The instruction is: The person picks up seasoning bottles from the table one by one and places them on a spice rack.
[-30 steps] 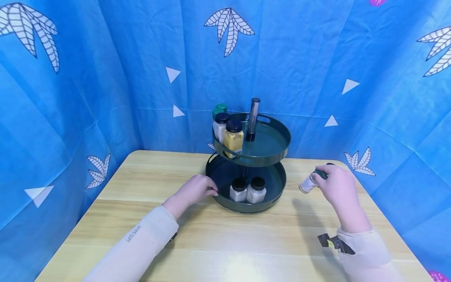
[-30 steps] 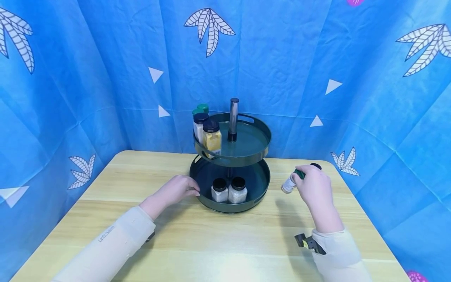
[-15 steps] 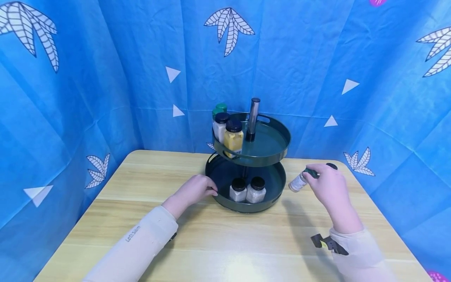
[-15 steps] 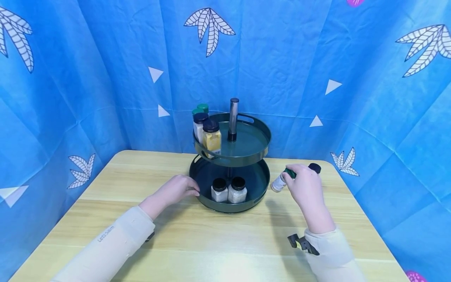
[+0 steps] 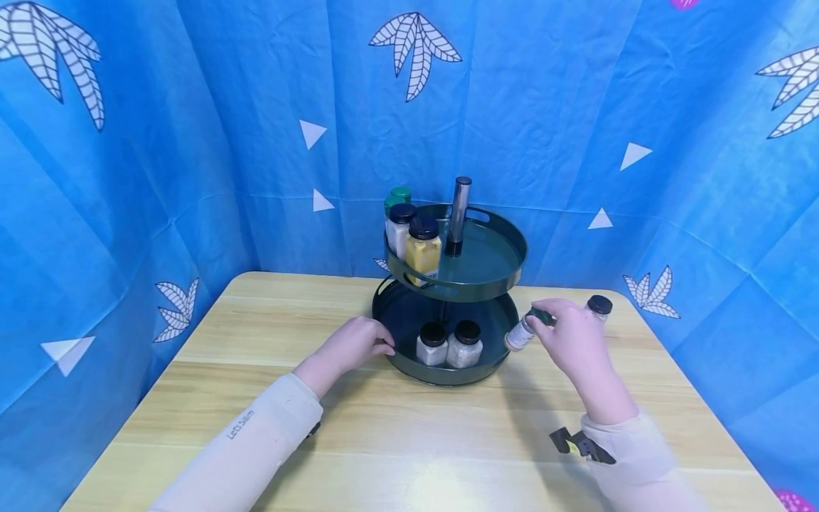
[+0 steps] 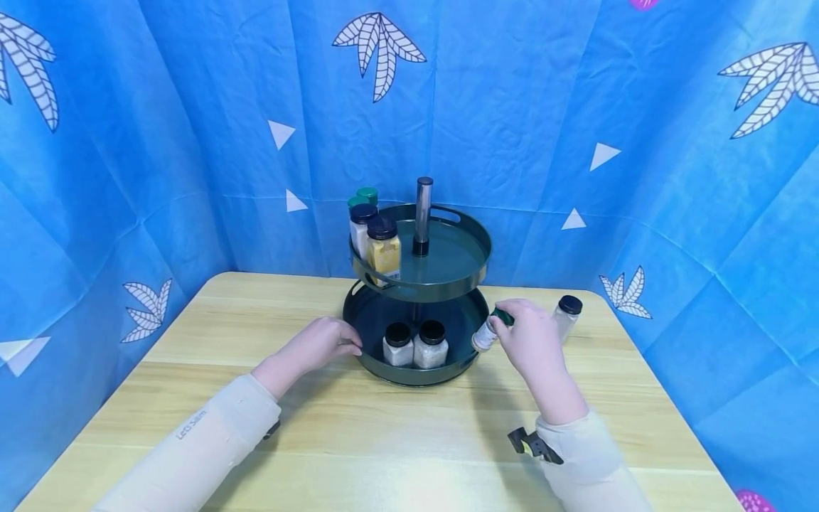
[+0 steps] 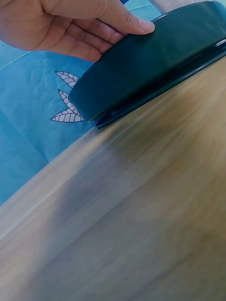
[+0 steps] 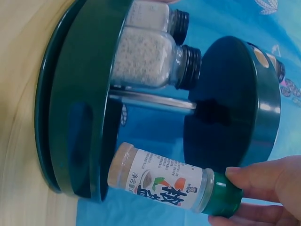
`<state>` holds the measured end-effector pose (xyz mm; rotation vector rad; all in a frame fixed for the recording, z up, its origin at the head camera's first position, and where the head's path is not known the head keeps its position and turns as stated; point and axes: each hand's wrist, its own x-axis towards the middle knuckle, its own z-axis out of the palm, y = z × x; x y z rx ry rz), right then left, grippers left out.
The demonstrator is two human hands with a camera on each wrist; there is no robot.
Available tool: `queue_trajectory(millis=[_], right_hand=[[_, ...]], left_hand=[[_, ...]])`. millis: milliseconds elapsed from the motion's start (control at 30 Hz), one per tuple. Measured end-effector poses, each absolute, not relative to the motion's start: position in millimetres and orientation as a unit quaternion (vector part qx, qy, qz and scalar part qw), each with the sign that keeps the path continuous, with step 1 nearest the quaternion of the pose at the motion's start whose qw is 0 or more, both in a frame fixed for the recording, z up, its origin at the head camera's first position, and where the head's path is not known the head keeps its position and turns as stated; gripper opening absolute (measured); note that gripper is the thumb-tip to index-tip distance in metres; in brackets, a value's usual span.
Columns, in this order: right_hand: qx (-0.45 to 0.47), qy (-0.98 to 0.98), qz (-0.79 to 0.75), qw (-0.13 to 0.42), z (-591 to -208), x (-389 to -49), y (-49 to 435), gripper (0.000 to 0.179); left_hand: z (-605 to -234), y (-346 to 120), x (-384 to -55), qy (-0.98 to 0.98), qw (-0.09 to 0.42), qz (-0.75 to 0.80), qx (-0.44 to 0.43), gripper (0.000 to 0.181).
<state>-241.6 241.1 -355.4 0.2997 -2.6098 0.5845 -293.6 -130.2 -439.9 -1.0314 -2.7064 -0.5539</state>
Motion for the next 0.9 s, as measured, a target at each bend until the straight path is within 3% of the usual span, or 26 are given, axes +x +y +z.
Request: queue_trajectory(millis=[900], right_hand=[[0.157, -0.944, 0.209, 0.204, -368, -251, 207, 0.029]], left_hand=[[-437, -129, -291, -0.916, 0.086, -0.191, -0.342, 0.007]])
